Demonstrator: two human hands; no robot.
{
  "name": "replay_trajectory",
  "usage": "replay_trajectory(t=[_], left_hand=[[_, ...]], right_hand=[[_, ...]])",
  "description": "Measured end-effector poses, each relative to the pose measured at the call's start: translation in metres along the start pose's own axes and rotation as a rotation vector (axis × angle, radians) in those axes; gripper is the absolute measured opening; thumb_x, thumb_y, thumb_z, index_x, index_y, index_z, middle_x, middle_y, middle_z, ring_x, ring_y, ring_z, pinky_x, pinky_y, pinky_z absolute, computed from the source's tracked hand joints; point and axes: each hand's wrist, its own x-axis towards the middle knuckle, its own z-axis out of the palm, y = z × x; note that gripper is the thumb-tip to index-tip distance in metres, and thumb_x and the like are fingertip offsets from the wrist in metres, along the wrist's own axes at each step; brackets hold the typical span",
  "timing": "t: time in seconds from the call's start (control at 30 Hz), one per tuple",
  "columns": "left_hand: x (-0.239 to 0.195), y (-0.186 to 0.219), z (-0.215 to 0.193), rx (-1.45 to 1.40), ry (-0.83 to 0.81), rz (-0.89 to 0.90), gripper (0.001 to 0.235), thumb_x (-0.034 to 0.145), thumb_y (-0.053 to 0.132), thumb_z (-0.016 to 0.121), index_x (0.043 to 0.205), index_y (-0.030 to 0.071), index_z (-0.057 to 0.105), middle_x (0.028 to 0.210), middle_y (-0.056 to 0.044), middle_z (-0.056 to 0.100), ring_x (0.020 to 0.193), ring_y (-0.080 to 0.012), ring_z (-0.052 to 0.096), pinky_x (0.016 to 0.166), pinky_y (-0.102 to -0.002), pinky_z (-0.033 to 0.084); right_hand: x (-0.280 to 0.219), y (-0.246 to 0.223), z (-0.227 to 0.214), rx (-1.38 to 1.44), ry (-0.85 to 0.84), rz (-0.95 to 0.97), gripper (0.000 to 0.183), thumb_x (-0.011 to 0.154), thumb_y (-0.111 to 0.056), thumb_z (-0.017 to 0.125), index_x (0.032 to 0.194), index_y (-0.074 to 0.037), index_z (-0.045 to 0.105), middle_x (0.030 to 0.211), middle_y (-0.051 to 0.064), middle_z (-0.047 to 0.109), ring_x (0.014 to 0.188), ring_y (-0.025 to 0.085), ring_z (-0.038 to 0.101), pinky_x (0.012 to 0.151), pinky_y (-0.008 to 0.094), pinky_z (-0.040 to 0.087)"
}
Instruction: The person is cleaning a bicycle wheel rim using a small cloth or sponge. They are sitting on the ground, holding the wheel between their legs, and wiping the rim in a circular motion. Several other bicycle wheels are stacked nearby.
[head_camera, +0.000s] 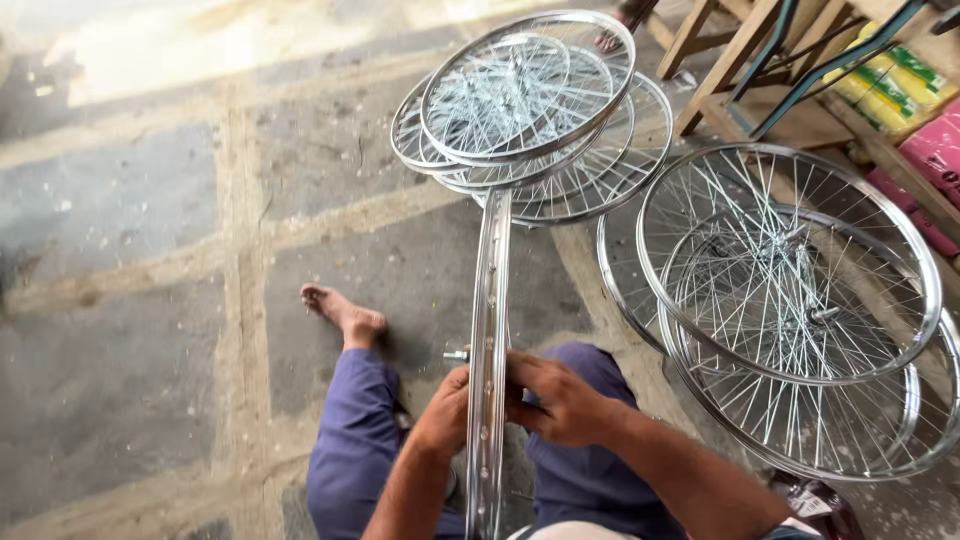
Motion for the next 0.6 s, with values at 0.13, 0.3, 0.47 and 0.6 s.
replay_trajectory(t=[0.13, 0.3, 0.47, 0.6], left_hand=[[0.001, -0.012, -0.002, 0.051, 0.125, 0.108, 0.034, 0.104, 0.027, 0.067, 0.116, -0.006, 0.066, 0.093, -0.006, 0.070, 0.075, -0.0107, 0.063, 0.063, -0.026, 0.050], [-0.014, -0.027, 0.003, -0.088, 0.224, 0.168, 0.043, 0.099, 0.026, 0.060, 0.131, -0.003, 0.063, 0.093, -0.005, 0.071, 0.073, -0.0083, 0.064, 0.063, -0.022, 0.051], [-0.018, -0.032, 0.000, -0.092, 0.117, 0.150, 0.040, 0.107, 0.027, 0.060, 0.137, 0.001, 0.059, 0.090, -0.002, 0.067, 0.070, -0.0075, 0.061, 0.060, -0.023, 0.049], [-0.013, -0.026, -0.007, -0.033, 0.174, 0.043, 0.039, 0.106, 0.027, 0.059, 0.132, -0.001, 0.060, 0.096, -0.001, 0.068, 0.076, -0.0064, 0.060, 0.062, -0.022, 0.047]], right_hand=[[0.021, -0.009, -0.007, -0.299, 0.118, -0.465, 0.035, 0.081, -0.015, 0.073, 0.108, 0.005, 0.064, 0.103, 0.022, 0.068, 0.089, 0.036, 0.067, 0.075, 0.043, 0.054], [0.019, 0.006, 0.029, -0.444, 0.595, -0.472, 0.031, 0.071, -0.025, 0.084, 0.083, -0.009, 0.060, 0.087, 0.011, 0.069, 0.069, 0.025, 0.064, 0.065, 0.041, 0.048], [0.011, -0.002, 0.033, -0.166, 0.447, -0.204, 0.026, 0.077, -0.016, 0.083, 0.095, -0.005, 0.067, 0.093, 0.013, 0.071, 0.074, 0.027, 0.073, 0.065, 0.038, 0.058], [0.012, -0.019, -0.003, -0.007, 0.009, 0.055, 0.039, 0.082, -0.017, 0.075, 0.118, -0.005, 0.066, 0.093, 0.010, 0.072, 0.078, 0.025, 0.075, 0.071, 0.038, 0.063]])
